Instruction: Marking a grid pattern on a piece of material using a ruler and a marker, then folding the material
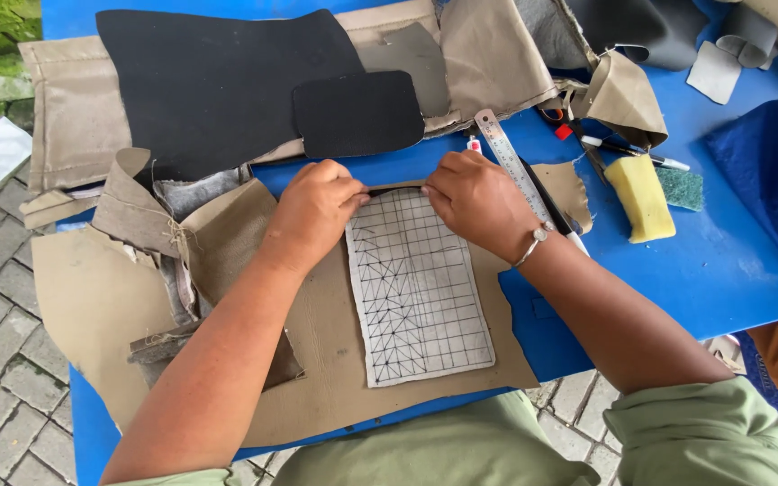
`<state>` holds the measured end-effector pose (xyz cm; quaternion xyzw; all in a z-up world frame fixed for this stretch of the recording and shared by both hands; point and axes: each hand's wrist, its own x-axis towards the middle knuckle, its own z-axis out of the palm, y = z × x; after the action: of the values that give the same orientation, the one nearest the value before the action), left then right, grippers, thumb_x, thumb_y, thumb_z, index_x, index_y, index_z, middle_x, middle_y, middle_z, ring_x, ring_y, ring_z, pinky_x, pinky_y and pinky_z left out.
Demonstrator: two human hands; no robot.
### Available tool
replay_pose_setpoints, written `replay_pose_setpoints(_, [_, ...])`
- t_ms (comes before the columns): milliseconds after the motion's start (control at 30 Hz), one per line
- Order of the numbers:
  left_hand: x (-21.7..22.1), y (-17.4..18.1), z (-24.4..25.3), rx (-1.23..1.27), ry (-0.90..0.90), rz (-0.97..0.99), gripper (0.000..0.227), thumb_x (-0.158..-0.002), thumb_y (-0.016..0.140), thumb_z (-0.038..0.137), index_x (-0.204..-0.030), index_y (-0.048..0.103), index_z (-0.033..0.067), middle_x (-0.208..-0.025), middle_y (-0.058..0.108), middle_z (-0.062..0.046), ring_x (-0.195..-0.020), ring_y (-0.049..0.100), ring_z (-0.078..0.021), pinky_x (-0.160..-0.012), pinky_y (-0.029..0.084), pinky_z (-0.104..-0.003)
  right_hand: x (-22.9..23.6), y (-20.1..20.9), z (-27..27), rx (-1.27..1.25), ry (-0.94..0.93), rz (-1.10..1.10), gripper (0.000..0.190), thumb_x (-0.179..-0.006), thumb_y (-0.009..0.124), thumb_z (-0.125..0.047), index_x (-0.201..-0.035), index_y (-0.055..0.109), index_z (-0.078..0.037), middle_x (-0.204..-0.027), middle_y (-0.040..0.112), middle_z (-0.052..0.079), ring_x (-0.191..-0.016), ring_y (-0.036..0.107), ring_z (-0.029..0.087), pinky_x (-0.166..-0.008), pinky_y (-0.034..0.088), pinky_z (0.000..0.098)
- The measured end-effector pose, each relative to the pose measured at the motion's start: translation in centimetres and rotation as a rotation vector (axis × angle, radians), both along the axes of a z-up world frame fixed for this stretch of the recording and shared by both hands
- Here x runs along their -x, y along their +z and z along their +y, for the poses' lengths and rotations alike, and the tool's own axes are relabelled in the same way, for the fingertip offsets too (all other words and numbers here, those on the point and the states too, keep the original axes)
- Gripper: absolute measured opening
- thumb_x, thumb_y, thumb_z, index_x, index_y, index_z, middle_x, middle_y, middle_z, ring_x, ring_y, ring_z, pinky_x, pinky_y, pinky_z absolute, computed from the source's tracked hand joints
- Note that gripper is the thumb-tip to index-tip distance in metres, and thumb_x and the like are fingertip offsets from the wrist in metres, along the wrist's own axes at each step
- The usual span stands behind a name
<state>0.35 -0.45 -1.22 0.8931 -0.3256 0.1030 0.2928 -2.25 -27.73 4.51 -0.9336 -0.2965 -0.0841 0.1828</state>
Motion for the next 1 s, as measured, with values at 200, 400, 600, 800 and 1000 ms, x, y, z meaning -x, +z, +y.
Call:
replay_pose_setpoints(200, [-0.8, -1.7, 0.3, 0.010, 0.058, -0.065, 0.024, -0.087, 0.082, 0.035, -0.104, 0.075, 0.0192, -0.096, 0.066, -0.001, -0.091, 0.066, -0.0293, -0.075, 0.057, -0.043, -0.8, 0.0, 0.4, 0.020, -0.020, 0.015, 0.016, -0.102, 0.067, -0.016, -0.109, 0.072, -0.002, -0.097, 0.069, 0.016, -0.095, 0.071, 0.033, -0.084, 0.059, 0.0405])
replay_pose_setpoints(400, [-0.2, -0.8, 0.0, -0.121, 0.130, -0.191, 0.014, -0.097, 0.076, 0.029, -0.099, 0.075, 0.0152, -0.092, 0.067, -0.005, -0.093, 0.065, -0.0316, -0.082, 0.055, -0.046, -1.1, -1.9, 0.3, 0.062, 0.020, -0.047, 0.018, -0.106, 0.063, -0.021, -0.106, 0.074, -0.007, -0.097, 0.071, 0.013, -0.096, 0.070, 0.030, -0.089, 0.054, 0.0381])
replay_pose_setpoints(600, [-1.2, -2.7, 0.2, -0.060, 0.058, -0.130, 0.012, -0.093, 0.074, 0.029, -0.104, 0.069, 0.0270, -0.097, 0.059, 0.008, -0.093, 0.064, -0.0257, -0.074, 0.055, -0.044, -1.0, -2.3, 0.3, 0.101, 0.011, -0.084, 0.018, -0.106, 0.062, -0.021, -0.109, 0.071, -0.006, -0.099, 0.069, 0.014, -0.100, 0.067, 0.032, -0.091, 0.053, 0.0417])
replay_pose_setpoints(800, [-0.7, -2.3, -0.7, -0.099, 0.086, -0.180, 0.010, -0.101, 0.067, 0.034, -0.108, 0.067, 0.0268, -0.103, 0.058, 0.009, -0.101, 0.062, -0.0220, -0.080, 0.054, -0.042, -0.8, -1.5, 0.8, -0.020, 0.041, -0.079, 0.019, -0.106, 0.062, -0.019, -0.113, 0.072, -0.004, -0.102, 0.070, 0.018, -0.101, 0.068, 0.034, -0.093, 0.053, 0.0451])
replay_pose_setpoints(1000, [-0.5, -2.2, -0.2, -0.179, 0.057, -0.233, 0.007, -0.103, 0.066, 0.026, -0.108, 0.070, 0.0271, -0.102, 0.060, 0.010, -0.101, 0.062, -0.0195, -0.086, 0.053, -0.040, -0.6, -1.3, 0.7, 0.012, 0.075, -0.013, 0.016, -0.105, 0.060, -0.013, -0.110, 0.073, -0.005, -0.101, 0.072, 0.014, -0.101, 0.071, 0.031, -0.095, 0.054, 0.0413])
